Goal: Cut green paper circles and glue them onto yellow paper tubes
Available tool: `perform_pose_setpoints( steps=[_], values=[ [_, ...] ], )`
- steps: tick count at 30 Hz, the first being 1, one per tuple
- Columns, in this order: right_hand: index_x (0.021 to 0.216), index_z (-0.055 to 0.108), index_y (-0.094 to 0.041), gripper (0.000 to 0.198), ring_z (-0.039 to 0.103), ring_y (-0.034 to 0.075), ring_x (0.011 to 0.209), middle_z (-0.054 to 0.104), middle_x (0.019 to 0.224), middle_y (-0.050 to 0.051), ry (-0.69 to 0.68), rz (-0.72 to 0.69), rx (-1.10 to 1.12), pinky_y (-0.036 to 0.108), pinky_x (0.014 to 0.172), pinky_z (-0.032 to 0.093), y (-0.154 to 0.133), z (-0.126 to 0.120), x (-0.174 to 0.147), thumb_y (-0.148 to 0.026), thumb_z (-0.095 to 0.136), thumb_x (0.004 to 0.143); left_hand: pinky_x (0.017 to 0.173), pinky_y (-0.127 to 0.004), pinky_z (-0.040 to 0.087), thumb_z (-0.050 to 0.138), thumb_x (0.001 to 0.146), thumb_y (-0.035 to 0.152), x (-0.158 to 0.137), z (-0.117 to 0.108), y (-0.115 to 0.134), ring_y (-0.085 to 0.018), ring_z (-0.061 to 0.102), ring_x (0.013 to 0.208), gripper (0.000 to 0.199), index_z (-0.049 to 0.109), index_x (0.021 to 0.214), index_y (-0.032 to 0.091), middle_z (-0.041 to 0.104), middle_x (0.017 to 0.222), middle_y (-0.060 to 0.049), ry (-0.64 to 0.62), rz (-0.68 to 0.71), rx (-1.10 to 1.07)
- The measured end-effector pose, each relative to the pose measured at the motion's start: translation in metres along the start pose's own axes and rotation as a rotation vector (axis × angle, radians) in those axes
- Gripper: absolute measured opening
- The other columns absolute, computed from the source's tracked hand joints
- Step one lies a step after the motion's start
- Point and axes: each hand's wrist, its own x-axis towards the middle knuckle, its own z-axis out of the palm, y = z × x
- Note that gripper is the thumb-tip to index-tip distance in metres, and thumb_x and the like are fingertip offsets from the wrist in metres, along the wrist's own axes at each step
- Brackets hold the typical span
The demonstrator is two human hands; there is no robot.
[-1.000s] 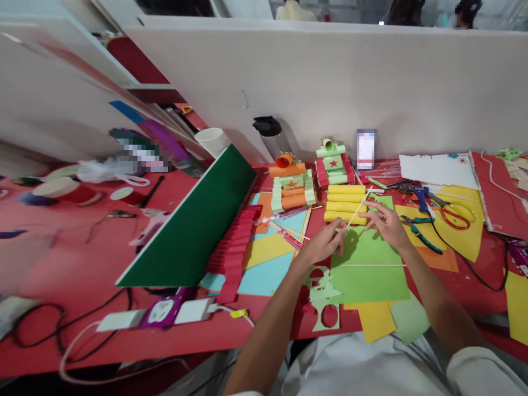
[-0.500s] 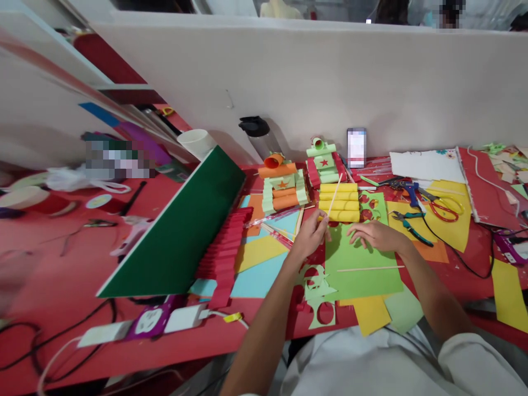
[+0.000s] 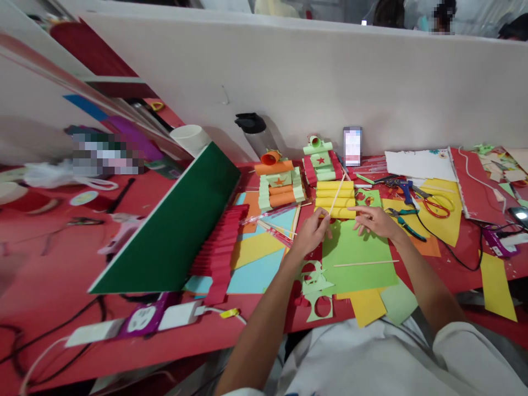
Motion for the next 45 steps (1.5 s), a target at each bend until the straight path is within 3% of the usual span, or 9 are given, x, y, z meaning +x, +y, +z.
perform_pose_setpoints(
  steps=[11, 20, 25, 29, 35, 37, 40, 42, 45],
  values=[
    [0.143, 0.060, -0.025, 0.056, 0.077, 0.027, 0.114, 0.073, 0.138, 0.014, 0.151, -0.156, 0.319, 0.041, 0.091, 0.065, 0.006, 0.003, 0.007, -0.047, 0.074, 0.094, 0.050, -0.025, 0.041, 0.042, 0.106, 0.057, 0.001, -0.001, -0.005, -0.014, 0.052, 0.044, 0.032, 0.043, 0.099, 0.026, 0.071, 0.063, 0.003, 0.002, -0.012, -0.048],
    [0.131, 0.066, -0.021, 0.050, 0.076, 0.021, 0.080, 0.081, 0.097, 0.009, 0.245, -0.037, 0.154, 0.032, 0.069, 0.059, -0.002, 0.005, 0.005, -0.055, 0.067, 0.094, 0.051, -0.026, 0.041, 0.042, 0.105, 0.060, 0.000, -0.001, -0.003, -0.016, 0.053, 0.046, 0.035, 0.043, 0.099, 0.026, 0.071, 0.064, 0.002, -0.008, -0.028, -0.042],
    [0.107, 0.070, -0.022, 0.029, 0.045, 0.013, 0.051, 0.047, 0.056, -0.006, 0.405, -0.052, 0.032, 0.027, 0.053, 0.039, -0.005, 0.007, 0.005, -0.046, 0.059, 0.095, 0.053, -0.027, 0.042, 0.044, 0.105, 0.060, 0.000, -0.001, -0.003, -0.016, 0.053, 0.045, 0.034, 0.043, 0.098, 0.026, 0.071, 0.065, 0.002, -0.005, -0.021, -0.049],
    [0.109, 0.074, -0.020, 0.032, 0.024, 0.012, 0.049, 0.028, 0.057, -0.008, 0.472, -0.047, -0.041, 0.027, 0.048, 0.023, -0.004, 0.007, 0.005, -0.044, 0.058, 0.095, 0.053, -0.027, 0.042, 0.042, 0.105, 0.058, -0.001, -0.001, -0.001, -0.015, 0.053, 0.045, 0.033, 0.044, 0.099, 0.026, 0.071, 0.064, 0.003, 0.001, -0.012, -0.029],
    [0.121, 0.078, -0.014, 0.054, 0.016, 0.010, 0.051, 0.020, 0.055, -0.010, 0.485, -0.020, -0.039, 0.026, 0.048, 0.018, -0.004, 0.006, 0.005, -0.056, 0.068, 0.089, 0.053, -0.026, 0.043, 0.041, 0.105, 0.058, 0.000, 0.000, 0.000, -0.015, 0.054, 0.046, 0.034, 0.043, 0.098, 0.025, 0.072, 0.065, 0.002, -0.012, -0.015, -0.025],
    [0.131, 0.074, -0.014, 0.061, 0.021, 0.010, 0.048, 0.022, 0.052, -0.010, 0.457, 0.007, -0.053, 0.025, 0.047, 0.023, -0.005, 0.004, 0.004, -0.059, 0.068, 0.089, 0.053, -0.026, 0.042, 0.042, 0.105, 0.059, 0.000, 0.000, -0.001, -0.015, 0.054, 0.046, 0.035, 0.043, 0.098, 0.025, 0.072, 0.065, 0.002, -0.014, -0.016, -0.031],
    [0.145, 0.064, -0.019, 0.058, 0.045, 0.015, 0.050, 0.053, 0.056, -0.004, 0.328, -0.011, -0.109, 0.027, 0.052, 0.040, -0.005, -0.001, 0.002, -0.053, 0.057, 0.098, 0.051, -0.026, 0.041, 0.042, 0.104, 0.061, 0.000, 0.000, -0.003, -0.015, 0.054, 0.045, 0.036, 0.044, 0.099, 0.025, 0.071, 0.065, 0.002, -0.002, -0.023, -0.038],
    [0.151, 0.056, -0.025, 0.051, 0.063, 0.019, 0.069, 0.074, 0.086, 0.005, 0.214, -0.087, -0.174, 0.030, 0.065, 0.051, -0.006, -0.004, -0.001, -0.038, 0.047, 0.103, 0.050, -0.026, 0.040, 0.043, 0.104, 0.061, 0.000, 0.000, -0.004, -0.015, 0.054, 0.045, 0.036, 0.044, 0.099, 0.025, 0.070, 0.064, 0.002, 0.005, -0.031, -0.049],
    [0.149, 0.056, -0.027, 0.058, 0.066, 0.023, 0.107, 0.071, 0.125, 0.011, 0.109, -0.216, -0.320, 0.036, 0.084, 0.054, -0.011, -0.009, -0.005, -0.012, 0.039, 0.096, 0.049, -0.026, 0.040, 0.043, 0.104, 0.061, 0.000, -0.001, -0.004, -0.015, 0.053, 0.045, 0.035, 0.043, 0.098, 0.026, 0.070, 0.063, 0.002, 0.010, -0.038, -0.065]
  ],
)
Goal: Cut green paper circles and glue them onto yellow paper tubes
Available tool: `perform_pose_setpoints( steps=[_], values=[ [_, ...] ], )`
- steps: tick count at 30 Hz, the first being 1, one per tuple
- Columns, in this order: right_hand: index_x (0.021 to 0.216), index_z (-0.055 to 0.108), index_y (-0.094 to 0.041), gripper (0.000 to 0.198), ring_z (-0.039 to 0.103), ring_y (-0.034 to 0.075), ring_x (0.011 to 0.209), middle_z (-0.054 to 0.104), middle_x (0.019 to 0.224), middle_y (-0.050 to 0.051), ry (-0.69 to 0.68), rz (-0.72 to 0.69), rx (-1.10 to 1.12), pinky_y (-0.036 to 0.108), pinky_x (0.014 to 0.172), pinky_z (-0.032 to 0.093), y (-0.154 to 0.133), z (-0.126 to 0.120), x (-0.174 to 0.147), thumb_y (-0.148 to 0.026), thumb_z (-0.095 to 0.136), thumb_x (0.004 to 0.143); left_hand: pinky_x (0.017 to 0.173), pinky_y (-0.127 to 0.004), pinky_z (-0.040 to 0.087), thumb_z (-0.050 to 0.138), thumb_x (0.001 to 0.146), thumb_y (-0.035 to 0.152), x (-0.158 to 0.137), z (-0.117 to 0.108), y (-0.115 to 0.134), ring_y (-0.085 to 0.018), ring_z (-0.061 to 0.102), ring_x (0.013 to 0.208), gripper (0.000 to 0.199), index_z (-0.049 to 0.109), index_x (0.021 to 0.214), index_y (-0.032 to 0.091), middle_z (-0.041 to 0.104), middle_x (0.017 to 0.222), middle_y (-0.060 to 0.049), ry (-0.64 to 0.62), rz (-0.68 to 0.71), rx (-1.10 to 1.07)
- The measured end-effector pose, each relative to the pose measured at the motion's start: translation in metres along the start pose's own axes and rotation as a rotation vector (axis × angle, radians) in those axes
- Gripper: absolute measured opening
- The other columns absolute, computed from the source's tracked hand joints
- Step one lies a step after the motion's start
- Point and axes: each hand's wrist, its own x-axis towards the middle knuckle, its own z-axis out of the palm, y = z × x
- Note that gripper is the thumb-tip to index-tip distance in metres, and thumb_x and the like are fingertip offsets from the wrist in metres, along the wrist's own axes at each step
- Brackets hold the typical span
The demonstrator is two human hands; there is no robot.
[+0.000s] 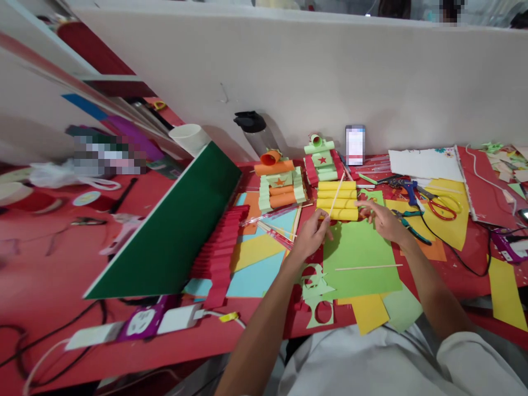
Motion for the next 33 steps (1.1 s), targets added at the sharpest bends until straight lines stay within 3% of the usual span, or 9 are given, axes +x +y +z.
perform_pose_setpoints(
  steps=[3, 5, 7, 10, 12, 18, 24, 26, 33],
  values=[
    [0.128, 0.067, -0.022, 0.043, 0.064, 0.023, 0.109, 0.070, 0.122, 0.011, -0.216, 0.001, -0.173, 0.038, 0.091, 0.051, -0.010, -0.003, -0.003, -0.010, 0.046, 0.093, 0.049, -0.026, 0.040, 0.043, 0.104, 0.059, 0.000, -0.001, 0.001, -0.016, 0.053, 0.045, 0.034, 0.044, 0.099, 0.026, 0.069, 0.062, 0.003, 0.024, -0.001, 0.007],
    [0.111, 0.071, -0.021, 0.019, 0.066, 0.023, 0.095, 0.074, 0.107, 0.008, -0.485, 0.075, -0.291, 0.035, 0.083, 0.049, -0.019, 0.000, -0.004, -0.026, 0.063, 0.095, 0.050, -0.027, 0.041, 0.043, 0.104, 0.059, -0.001, -0.001, 0.001, -0.016, 0.053, 0.045, 0.033, 0.044, 0.099, 0.026, 0.068, 0.061, 0.003, 0.046, -0.008, 0.018],
    [0.102, 0.071, -0.021, 0.027, 0.066, 0.024, 0.090, 0.074, 0.097, 0.006, -0.686, 0.130, -0.403, 0.031, 0.074, 0.045, -0.028, 0.007, -0.007, -0.042, 0.079, 0.086, 0.052, -0.027, 0.042, 0.043, 0.104, 0.058, -0.001, -0.001, 0.000, -0.016, 0.054, 0.046, 0.032, 0.044, 0.099, 0.026, 0.068, 0.061, 0.003, 0.066, -0.020, 0.026],
    [0.098, 0.072, -0.022, 0.023, 0.068, 0.026, 0.098, 0.076, 0.103, 0.007, -0.742, 0.132, -0.547, 0.030, 0.073, 0.041, -0.039, 0.023, -0.015, -0.039, 0.079, 0.086, 0.051, -0.028, 0.042, 0.043, 0.104, 0.057, -0.001, -0.002, -0.001, -0.017, 0.054, 0.046, 0.031, 0.043, 0.100, 0.026, 0.069, 0.062, 0.004, 0.074, -0.046, 0.028],
    [0.092, 0.072, -0.021, 0.006, 0.070, 0.025, 0.098, 0.078, 0.103, 0.008, -0.738, 0.125, -0.620, 0.031, 0.074, 0.040, -0.046, 0.033, -0.019, -0.026, 0.070, 0.091, 0.050, -0.028, 0.041, 0.042, 0.104, 0.057, -0.002, -0.002, -0.001, -0.017, 0.054, 0.045, 0.031, 0.044, 0.100, 0.026, 0.069, 0.061, 0.004, 0.075, -0.067, 0.032],
    [0.088, 0.070, -0.021, 0.008, 0.071, 0.025, 0.083, 0.079, 0.091, 0.009, -0.621, 0.219, -0.586, 0.031, 0.065, 0.036, -0.060, 0.019, -0.020, -0.020, 0.063, 0.087, 0.053, -0.030, 0.043, 0.045, 0.102, 0.057, -0.005, -0.002, 0.007, -0.019, 0.057, 0.046, 0.031, 0.044, 0.095, 0.027, 0.069, 0.060, 0.003, 0.116, -0.118, 0.067],
    [0.093, 0.063, -0.023, 0.011, 0.068, 0.022, 0.070, 0.074, 0.074, 0.005, 0.090, 0.611, -0.639, 0.031, 0.063, 0.033, -0.033, -0.035, -0.019, -0.027, 0.055, 0.099, 0.054, -0.032, 0.045, 0.048, 0.101, 0.056, -0.006, -0.004, 0.004, -0.021, 0.060, 0.045, 0.029, 0.045, 0.097, 0.028, 0.069, 0.057, 0.004, 0.094, -0.172, 0.073],
    [0.105, 0.062, -0.021, 0.013, 0.068, 0.025, 0.071, 0.072, 0.072, 0.005, 0.188, 0.661, -0.725, 0.032, 0.064, 0.033, -0.022, -0.042, -0.020, -0.033, 0.058, 0.101, 0.053, -0.032, 0.046, 0.048, 0.101, 0.056, -0.006, -0.004, 0.002, -0.021, 0.062, 0.045, 0.029, 0.045, 0.098, 0.028, 0.070, 0.058, 0.003, 0.093, -0.189, 0.077],
    [0.118, 0.062, -0.022, 0.019, 0.071, 0.025, 0.090, 0.075, 0.103, 0.008, 0.055, 0.241, -0.615, 0.033, 0.075, 0.042, -0.036, -0.009, 0.013, -0.033, 0.053, 0.105, 0.052, -0.031, 0.045, 0.045, 0.103, 0.051, -0.005, 0.004, 0.013, -0.022, 0.063, 0.046, 0.023, 0.041, 0.102, 0.028, 0.072, 0.060, 0.003, 0.100, -0.210, 0.170]
  ],
)
